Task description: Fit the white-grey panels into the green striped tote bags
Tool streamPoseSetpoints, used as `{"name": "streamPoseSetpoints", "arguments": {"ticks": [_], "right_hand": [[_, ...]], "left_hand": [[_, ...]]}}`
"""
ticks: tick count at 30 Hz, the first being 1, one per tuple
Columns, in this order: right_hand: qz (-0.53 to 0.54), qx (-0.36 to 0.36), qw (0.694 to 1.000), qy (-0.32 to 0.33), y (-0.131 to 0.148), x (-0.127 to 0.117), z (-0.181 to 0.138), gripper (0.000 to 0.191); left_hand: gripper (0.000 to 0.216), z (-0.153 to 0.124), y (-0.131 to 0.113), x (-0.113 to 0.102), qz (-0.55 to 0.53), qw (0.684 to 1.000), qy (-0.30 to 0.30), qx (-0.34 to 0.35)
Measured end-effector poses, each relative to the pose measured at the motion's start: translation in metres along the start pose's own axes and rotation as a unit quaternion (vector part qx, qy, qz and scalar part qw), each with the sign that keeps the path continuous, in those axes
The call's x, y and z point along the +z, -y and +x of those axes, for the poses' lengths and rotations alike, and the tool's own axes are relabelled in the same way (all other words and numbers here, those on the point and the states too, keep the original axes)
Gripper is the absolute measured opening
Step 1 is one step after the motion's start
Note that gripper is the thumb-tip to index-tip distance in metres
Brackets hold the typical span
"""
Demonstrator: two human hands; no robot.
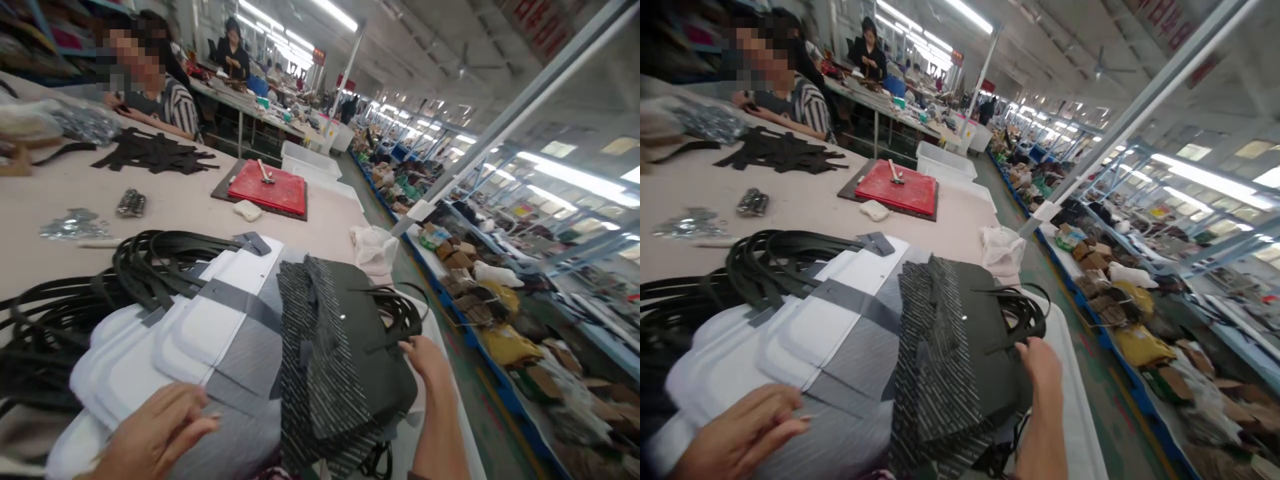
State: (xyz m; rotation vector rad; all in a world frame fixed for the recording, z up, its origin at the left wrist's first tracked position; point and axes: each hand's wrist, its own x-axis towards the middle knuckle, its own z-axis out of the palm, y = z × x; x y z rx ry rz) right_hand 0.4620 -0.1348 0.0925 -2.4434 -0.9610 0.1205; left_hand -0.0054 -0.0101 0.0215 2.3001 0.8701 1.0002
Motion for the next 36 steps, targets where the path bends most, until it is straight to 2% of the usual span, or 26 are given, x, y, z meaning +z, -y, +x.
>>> {"name": "streamPoseSetpoints", "arguments": {"ticks": [2,4,5,7,8,10,13,17,20,24,27,30,32,34,36], "right_hand": [[0.02,0.006,1.0,-0.004,0.012,0.014,-0.021,0.023],[0.103,-0.061,0.992,0.043,0.047,0.033,-0.051,0.028],[0.159,-0.124,0.975,0.096,0.07,0.044,-0.069,0.026],[0.229,-0.266,0.913,0.21,0.119,0.063,-0.105,0.015],[0.242,-0.325,0.884,0.233,0.14,0.072,-0.121,0.016],[0.235,-0.421,0.842,0.242,0.172,0.088,-0.144,0.02],[0.193,-0.498,0.814,0.227,0.191,0.106,-0.158,0.02],[0.176,-0.525,0.802,0.224,0.194,0.124,-0.157,0.016],[0.183,-0.525,0.803,0.214,0.199,0.135,-0.155,0.015],[0.18,-0.52,0.807,0.217,0.208,0.148,-0.155,0.016],[0.205,-0.501,0.819,0.193,0.217,0.162,-0.159,0.015],[0.27,-0.402,0.855,0.183,0.228,0.181,-0.159,0.015],[0.306,-0.299,0.884,0.187,0.234,0.197,-0.147,0.013],[0.336,-0.172,0.904,0.199,0.235,0.215,-0.12,0.011],[0.359,-0.069,0.905,0.217,0.232,0.233,-0.082,0.019]], "left_hand": [[0.037,0.012,-0.015,-0.004,0.004,0.998,0.037,0.045],[0.038,0.02,-0.023,-0.004,0.017,0.996,0.046,0.075],[0.038,0.022,-0.025,-0.004,0.026,0.995,0.05,0.08],[0.038,0.023,-0.025,-0.002,0.044,0.994,0.058,0.082],[0.037,0.023,-0.023,-0.002,0.053,0.993,0.061,0.081],[0.035,0.02,-0.02,-0.003,0.069,0.992,0.065,0.078],[0.036,0.014,-0.015,-0.005,0.079,0.992,0.071,0.07],[0.033,0.006,-0.009,-0.01,0.061,0.996,0.07,0.01],[0.03,0.002,-0.003,-0.013,0.019,0.996,0.08,-0.037],[0.027,0.001,0.007,-0.016,-0.025,0.988,0.137,-0.061],[0.027,0.004,0.012,-0.015,-0.037,0.989,0.106,-0.092],[0.024,0.01,0.013,-0.017,-0.038,0.992,0.046,-0.111],[0.024,0.015,0.013,-0.02,-0.049,0.992,0.026,-0.116],[0.025,0.016,0.014,-0.024,-0.074,0.989,0.033,-0.121],[0.026,0.013,0.021,-0.024,-0.096,0.982,0.049,-0.154]]}}
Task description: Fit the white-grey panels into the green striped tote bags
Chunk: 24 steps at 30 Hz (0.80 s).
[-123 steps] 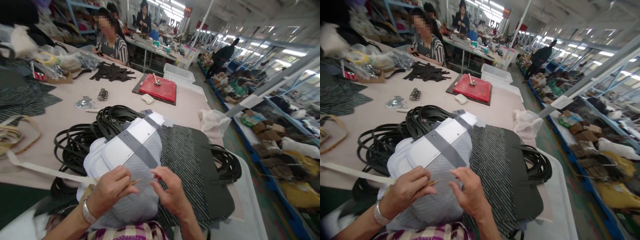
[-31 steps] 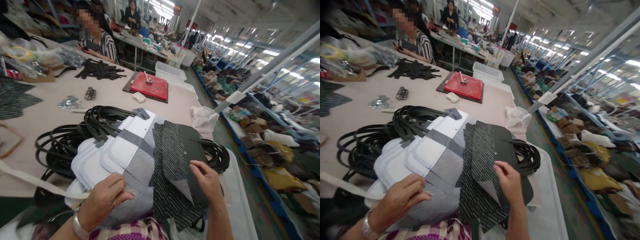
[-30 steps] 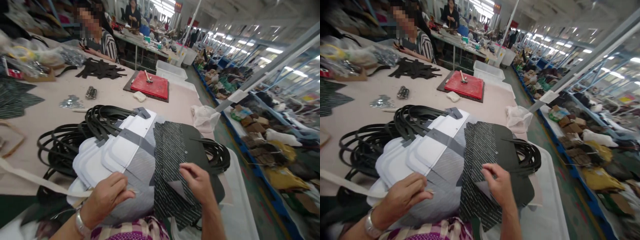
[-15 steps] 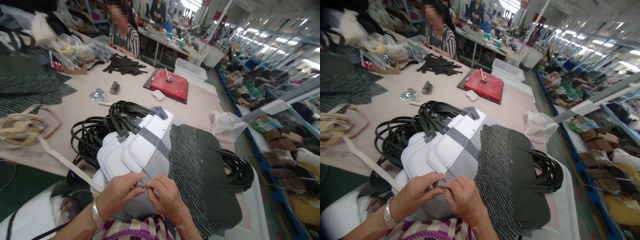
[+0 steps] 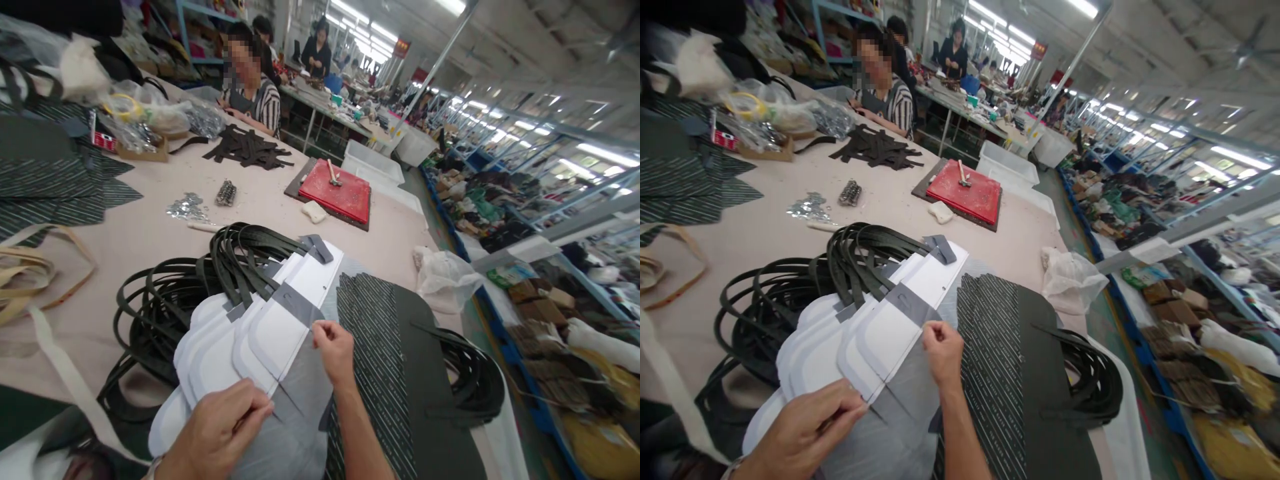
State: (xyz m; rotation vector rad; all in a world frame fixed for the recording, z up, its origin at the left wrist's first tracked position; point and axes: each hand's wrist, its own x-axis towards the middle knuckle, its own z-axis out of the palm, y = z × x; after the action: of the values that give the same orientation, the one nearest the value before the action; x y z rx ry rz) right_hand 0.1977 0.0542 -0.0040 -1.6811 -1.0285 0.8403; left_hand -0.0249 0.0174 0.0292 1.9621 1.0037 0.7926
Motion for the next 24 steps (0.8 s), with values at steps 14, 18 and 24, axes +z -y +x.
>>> {"name": "streamPoseSetpoints", "arguments": {"ticks": [14,18,24], "right_hand": [[-0.103,0.111,0.987,0.059,-0.042,-0.002,0.143,0.022],[-0.171,0.129,0.972,0.096,-0.045,-0.003,0.151,0.022],[-0.249,0.083,0.964,0.049,-0.038,-0.032,0.149,0.025]], "left_hand": [[0.032,0.0,0.057,0.006,-0.009,0.992,-0.049,-0.12],[0.031,0.001,0.056,0.007,0.001,0.993,-0.061,-0.101],[0.031,0.002,0.057,0.008,0.001,0.993,-0.071,-0.093]]}}
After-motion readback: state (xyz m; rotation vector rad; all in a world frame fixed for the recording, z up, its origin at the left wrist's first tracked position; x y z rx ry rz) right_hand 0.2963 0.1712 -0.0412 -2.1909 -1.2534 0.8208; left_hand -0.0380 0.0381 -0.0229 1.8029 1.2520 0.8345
